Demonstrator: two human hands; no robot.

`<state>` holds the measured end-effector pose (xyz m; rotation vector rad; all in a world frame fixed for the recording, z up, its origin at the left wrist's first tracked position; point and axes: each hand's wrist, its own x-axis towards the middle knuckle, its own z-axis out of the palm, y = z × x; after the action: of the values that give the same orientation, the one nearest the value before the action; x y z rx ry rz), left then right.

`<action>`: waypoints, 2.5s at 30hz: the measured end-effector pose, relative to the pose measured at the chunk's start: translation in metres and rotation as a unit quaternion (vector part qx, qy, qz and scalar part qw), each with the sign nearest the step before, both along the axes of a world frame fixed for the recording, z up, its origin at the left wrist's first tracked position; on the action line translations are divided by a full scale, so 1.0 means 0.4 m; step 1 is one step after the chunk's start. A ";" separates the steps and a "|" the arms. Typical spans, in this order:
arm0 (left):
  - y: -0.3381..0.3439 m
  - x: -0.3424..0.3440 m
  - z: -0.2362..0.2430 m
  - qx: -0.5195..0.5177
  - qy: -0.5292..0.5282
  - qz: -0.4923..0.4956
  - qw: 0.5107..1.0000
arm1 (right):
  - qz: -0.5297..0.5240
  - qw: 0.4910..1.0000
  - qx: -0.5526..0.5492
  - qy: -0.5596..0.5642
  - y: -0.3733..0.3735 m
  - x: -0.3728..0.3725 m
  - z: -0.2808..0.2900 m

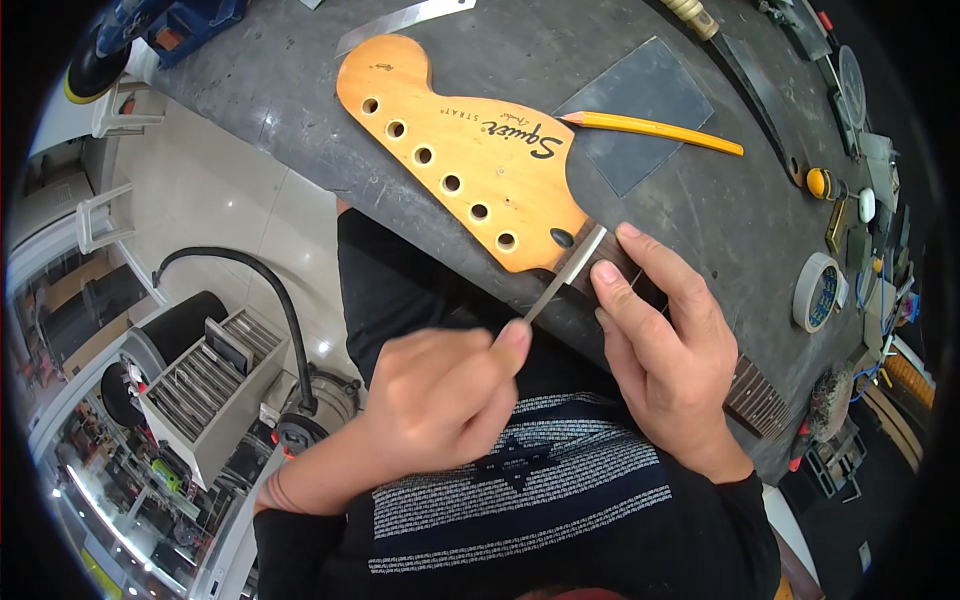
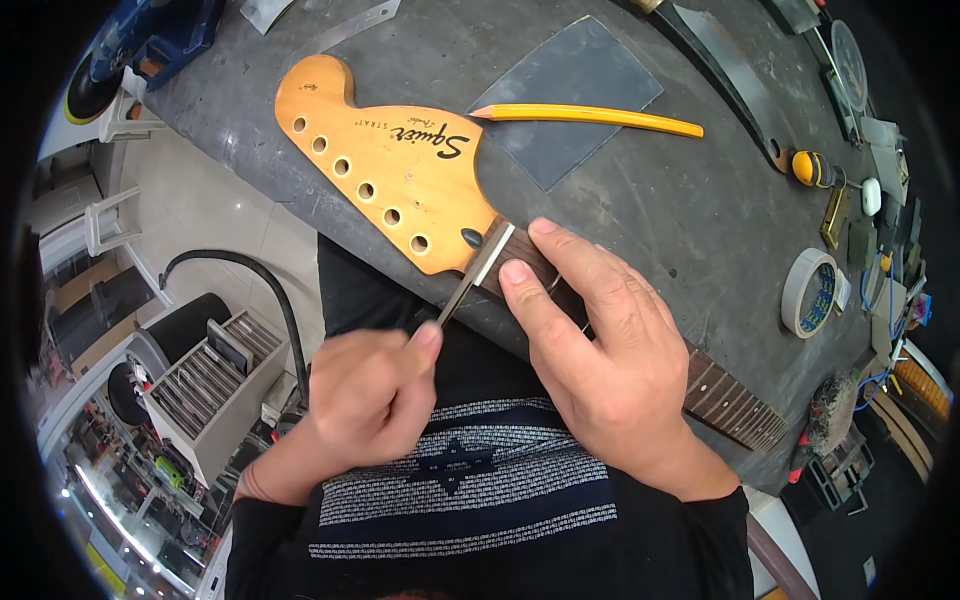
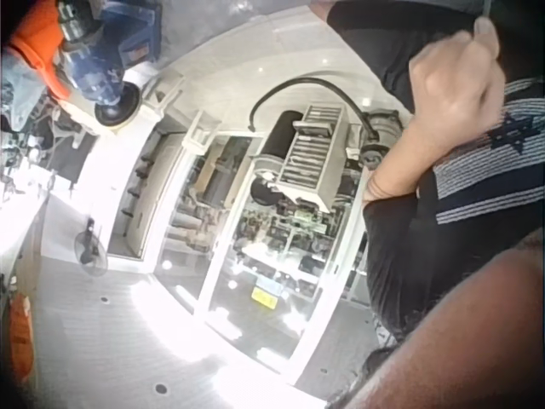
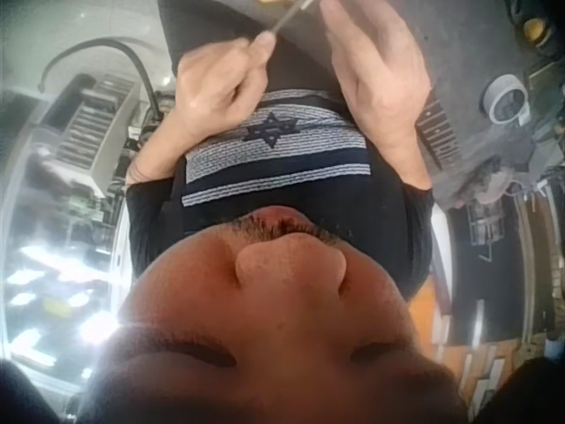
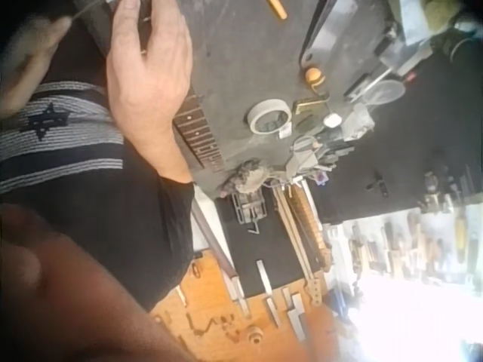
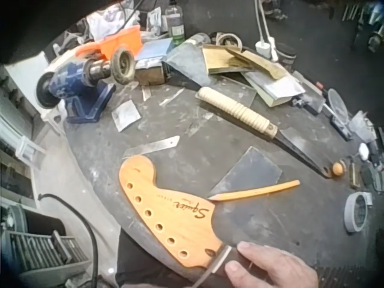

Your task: The person scrapes the nut slot of a guitar neck using a small blade, cleans the area with a cloth, and files down the edges of the nut.

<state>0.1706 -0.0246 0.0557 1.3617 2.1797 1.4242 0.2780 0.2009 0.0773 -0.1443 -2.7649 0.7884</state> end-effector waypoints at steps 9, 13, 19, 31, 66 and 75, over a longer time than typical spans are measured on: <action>0.003 0.001 0.005 -0.004 0.019 -0.002 1.000 | -0.003 1.000 0.001 -0.003 -0.003 0.001 0.002; 0.082 -0.031 -0.012 0.018 0.013 0.000 1.000 | -0.005 1.000 0.006 0.003 -0.004 0.000 0.001; -0.025 0.017 -0.010 0.034 0.011 0.018 0.999 | -0.006 1.000 0.002 -0.003 -0.003 -0.001 0.006; -0.023 0.014 -0.009 0.021 0.007 0.018 1.000 | -0.006 1.000 0.003 0.008 -0.001 0.004 -0.007; -0.047 0.024 -0.037 0.053 0.004 0.019 0.998 | -0.011 1.000 0.016 0.006 -0.007 0.001 -0.005; -0.031 0.019 -0.041 0.047 0.004 0.011 0.999 | -0.013 1.000 0.017 0.004 -0.008 0.001 -0.003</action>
<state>0.1782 -0.0370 0.0392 1.3796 2.1650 1.5503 0.2783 0.1977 0.0762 -0.1698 -2.7623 0.7334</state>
